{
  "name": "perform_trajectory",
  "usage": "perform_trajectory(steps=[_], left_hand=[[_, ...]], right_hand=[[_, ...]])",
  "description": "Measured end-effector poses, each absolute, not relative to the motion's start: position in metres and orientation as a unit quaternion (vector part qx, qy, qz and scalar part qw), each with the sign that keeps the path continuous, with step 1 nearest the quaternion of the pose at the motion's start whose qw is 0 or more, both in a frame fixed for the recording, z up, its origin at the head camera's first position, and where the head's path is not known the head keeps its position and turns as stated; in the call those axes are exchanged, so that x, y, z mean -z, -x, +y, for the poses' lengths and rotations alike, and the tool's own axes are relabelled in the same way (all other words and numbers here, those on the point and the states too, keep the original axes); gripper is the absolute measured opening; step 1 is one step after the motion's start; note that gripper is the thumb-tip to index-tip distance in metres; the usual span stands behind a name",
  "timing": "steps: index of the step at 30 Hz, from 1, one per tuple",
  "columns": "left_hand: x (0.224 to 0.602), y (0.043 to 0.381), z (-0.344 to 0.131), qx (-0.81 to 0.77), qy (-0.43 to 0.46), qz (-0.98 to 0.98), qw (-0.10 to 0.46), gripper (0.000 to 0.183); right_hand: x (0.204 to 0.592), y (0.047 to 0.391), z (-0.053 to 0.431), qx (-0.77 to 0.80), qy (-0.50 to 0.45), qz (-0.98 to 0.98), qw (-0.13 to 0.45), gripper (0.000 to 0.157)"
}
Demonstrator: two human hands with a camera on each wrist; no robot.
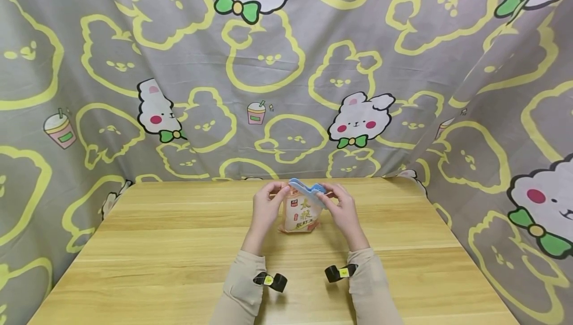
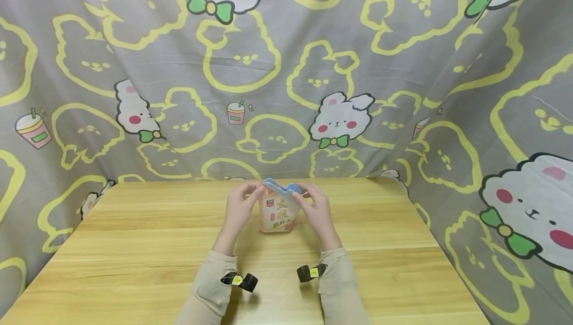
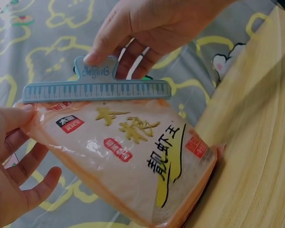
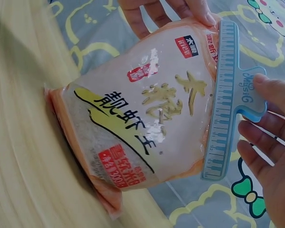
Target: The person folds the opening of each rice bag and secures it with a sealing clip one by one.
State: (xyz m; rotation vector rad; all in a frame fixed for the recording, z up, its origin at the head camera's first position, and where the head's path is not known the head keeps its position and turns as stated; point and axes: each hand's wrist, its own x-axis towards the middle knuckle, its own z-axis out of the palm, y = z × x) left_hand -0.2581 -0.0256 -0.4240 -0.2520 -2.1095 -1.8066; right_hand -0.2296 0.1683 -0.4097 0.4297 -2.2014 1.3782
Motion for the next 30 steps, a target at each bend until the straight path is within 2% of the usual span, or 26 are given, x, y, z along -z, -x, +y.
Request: perform_trajectory(steps=[6,15,23,30], left_hand=[[0.424,0.259,-0.027,0.638,0.093,-0.740,0.191,0.017],[0.424,0.261,-0.031,0.655,0.061,-0.732,0.178,0.015],[0.394,0.240,-0.036,0.652,0.066,-0.741,0.144,0.017],[0.417,0.258,-0.041,0.653,0.073,-0.742,0.135,0.022]], right_hand=[[0.409,0.231,0.166,-0.505,-0.159,-0.808,0.256,0.024],[0.438,0.254,0.171,-0.504,-0.147,-0.820,0.228,0.028],[0.440,0.255,0.173,-0.504,-0.145,-0.822,0.221,0.027],[0.431,0.249,0.167,-0.501,-0.133,-0.828,0.212,0.028]])
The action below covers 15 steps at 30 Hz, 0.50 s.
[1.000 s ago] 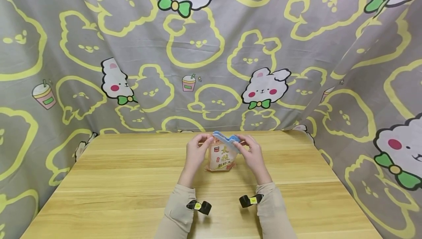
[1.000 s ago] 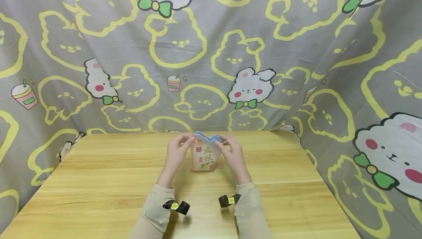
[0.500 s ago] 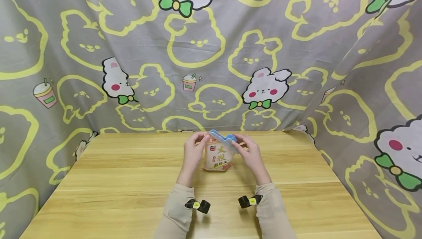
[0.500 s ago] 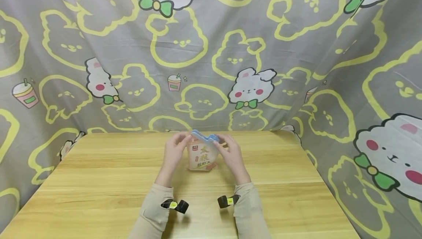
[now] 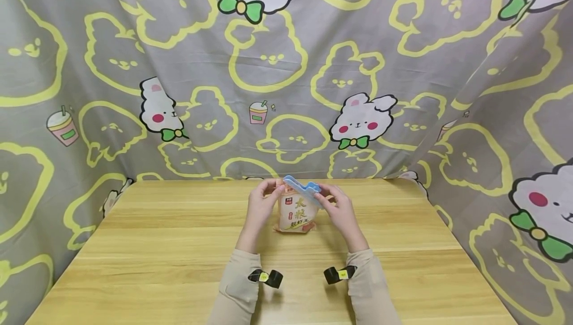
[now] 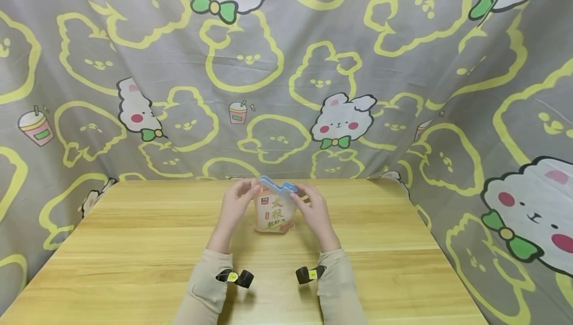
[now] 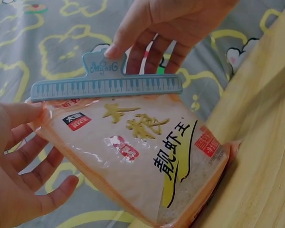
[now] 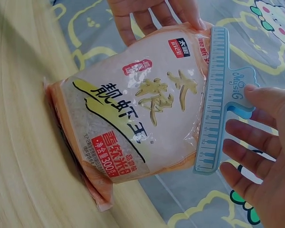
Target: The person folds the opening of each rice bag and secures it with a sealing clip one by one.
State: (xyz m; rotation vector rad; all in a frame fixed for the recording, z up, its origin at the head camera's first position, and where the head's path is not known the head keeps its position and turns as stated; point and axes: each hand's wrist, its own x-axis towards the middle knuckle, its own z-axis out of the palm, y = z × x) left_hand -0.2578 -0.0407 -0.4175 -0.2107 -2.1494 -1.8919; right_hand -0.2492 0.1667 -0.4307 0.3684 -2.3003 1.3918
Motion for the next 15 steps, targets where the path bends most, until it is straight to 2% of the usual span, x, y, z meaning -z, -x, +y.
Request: perform_trajectory(steps=[15], left_hand=[[0.422,0.264,-0.048,0.656,0.078,-0.742,0.118,0.031]], right_hand=[[0.436,0.254,0.178,-0.513,-0.142,-0.823,0.200,0.035]])
